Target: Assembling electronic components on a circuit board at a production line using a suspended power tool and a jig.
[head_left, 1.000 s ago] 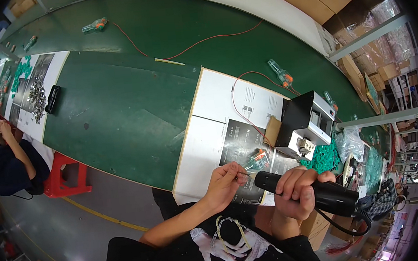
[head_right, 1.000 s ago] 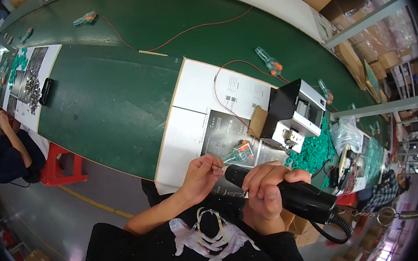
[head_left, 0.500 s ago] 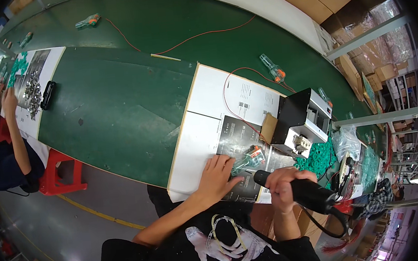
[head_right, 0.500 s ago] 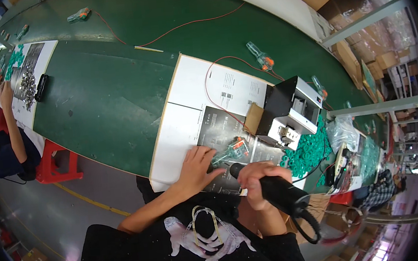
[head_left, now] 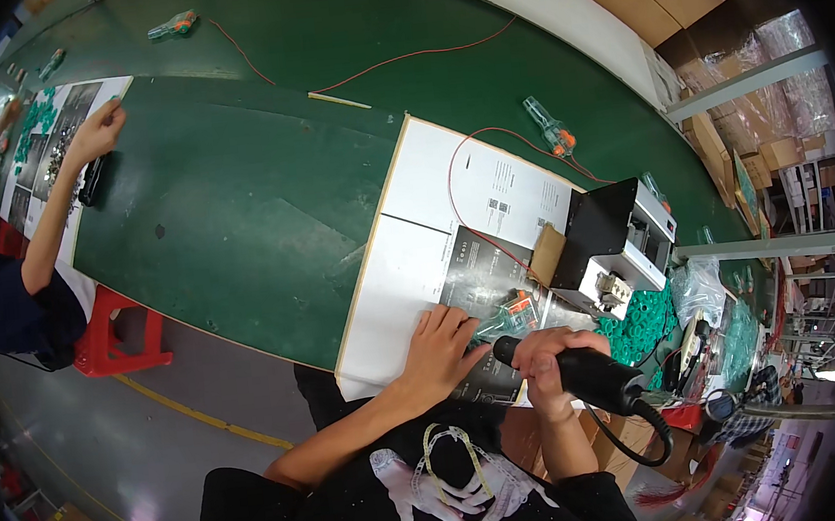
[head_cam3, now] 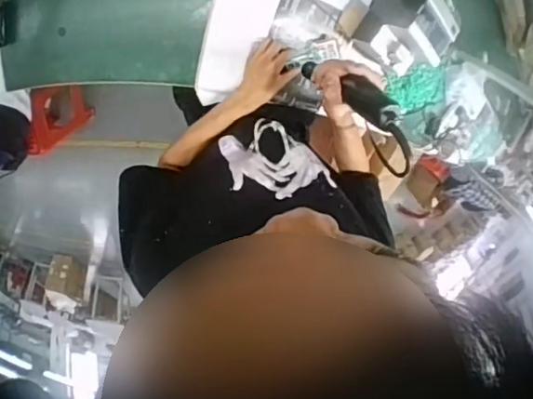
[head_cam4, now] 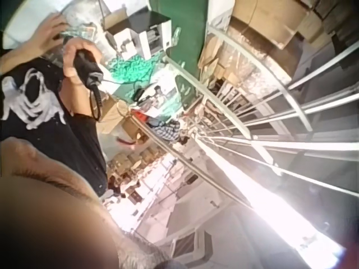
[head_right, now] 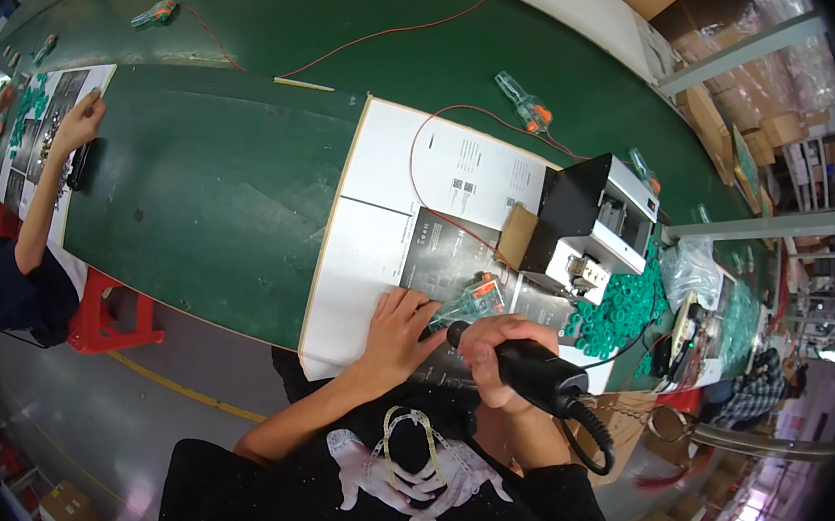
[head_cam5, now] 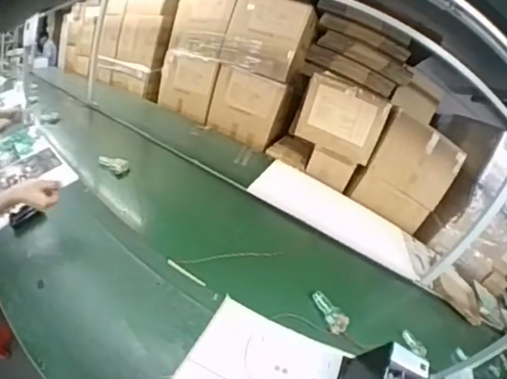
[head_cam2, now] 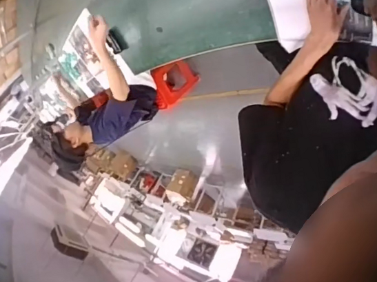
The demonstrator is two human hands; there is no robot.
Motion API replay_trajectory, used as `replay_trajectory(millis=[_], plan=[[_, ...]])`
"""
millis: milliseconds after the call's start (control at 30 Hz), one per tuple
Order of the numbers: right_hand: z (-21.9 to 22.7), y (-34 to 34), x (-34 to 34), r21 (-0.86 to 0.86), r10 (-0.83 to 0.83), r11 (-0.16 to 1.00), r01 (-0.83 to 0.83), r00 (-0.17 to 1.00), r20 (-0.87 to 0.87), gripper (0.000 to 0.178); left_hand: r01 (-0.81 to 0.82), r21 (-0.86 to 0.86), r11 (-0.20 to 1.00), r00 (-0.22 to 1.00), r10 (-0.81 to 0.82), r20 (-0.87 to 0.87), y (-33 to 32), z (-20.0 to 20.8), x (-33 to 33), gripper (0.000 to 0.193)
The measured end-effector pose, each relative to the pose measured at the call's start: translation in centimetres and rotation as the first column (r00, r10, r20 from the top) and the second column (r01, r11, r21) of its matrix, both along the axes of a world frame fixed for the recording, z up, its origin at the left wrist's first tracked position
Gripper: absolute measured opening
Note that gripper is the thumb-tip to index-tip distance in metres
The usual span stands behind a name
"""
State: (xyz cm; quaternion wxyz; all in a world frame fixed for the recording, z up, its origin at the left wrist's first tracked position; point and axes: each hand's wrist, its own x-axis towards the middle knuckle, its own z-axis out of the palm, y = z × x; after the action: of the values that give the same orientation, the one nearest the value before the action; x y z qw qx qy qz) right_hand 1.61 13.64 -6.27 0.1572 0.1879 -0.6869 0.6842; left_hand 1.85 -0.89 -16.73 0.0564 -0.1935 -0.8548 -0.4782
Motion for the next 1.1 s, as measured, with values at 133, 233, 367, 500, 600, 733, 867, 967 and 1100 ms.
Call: replay_trajectory(millis=[133,233,367,500,600,733,867,967,1100], plan=[[0.0,-0.5,-0.1,0.086,0.029,0.996,-0.026,0.999,-0.028,0.034,0.008,-0.053,0.999,1.0,-0.01,-0.022,0.1,-0.4,0.2,0.038],[0.3,-0.7,-0.2,0.244,0.101,0.967,-0.075,0.99,-0.095,0.033,-0.003,-0.107,0.994,0.999,-0.002,-0.051,0.4,-1.1,0.5,0.039],[-0.2,-0.4,-0.2,0.19,0.124,0.975,-0.115,0.992,-0.034,0.033,0.015,-0.103,0.995,0.998,-0.022,-0.065,0.5,-1.5,0.5,0.038],[-0.1,-0.3,-0.3,0.267,0.157,0.954,-0.133,0.985,-0.07,0.032,0.049,-0.108,0.993,0.997,-0.055,-0.054,0.5,-1.6,0.4,0.037],[0.9,-1.3,-0.6,0.346,0.076,0.938,-0.027,0.989,-0.129,0.035,0.066,-0.127,0.99,0.997,-0.072,-0.038,0.3,-1.4,0.1,0.035],[0.6,1.8,-0.7,-0.013,0.141,0.99,-0.141,0.99,0.016,0.03,0.142,-0.144,0.979,0.986,-0.153,-0.068,-0.9,0.1,-1.7,0.034],[6.2,8.2,-1.8,-0.29,-0.454,0.867,0.406,0.882,-0.123,0.029,-0.095,-0.174,0.98,0.954,0.039,-0.297,-5.0,0.0,-11.8,0.031],[6.8,11.6,-3.5,-0.231,-0.648,0.75,0.619,0.759,-0.07,0.036,-0.328,-0.261,0.908,0.914,0.236,-0.329,-9.1,0.7,-22.4,0.03],[5.4,13.0,-4.7,-0.164,-0.656,0.748,0.643,0.754,-0.035,0.033,-0.398,-0.288,0.871,0.904,0.317,-0.288,-10.1,0.6,-32.4,0.029]])
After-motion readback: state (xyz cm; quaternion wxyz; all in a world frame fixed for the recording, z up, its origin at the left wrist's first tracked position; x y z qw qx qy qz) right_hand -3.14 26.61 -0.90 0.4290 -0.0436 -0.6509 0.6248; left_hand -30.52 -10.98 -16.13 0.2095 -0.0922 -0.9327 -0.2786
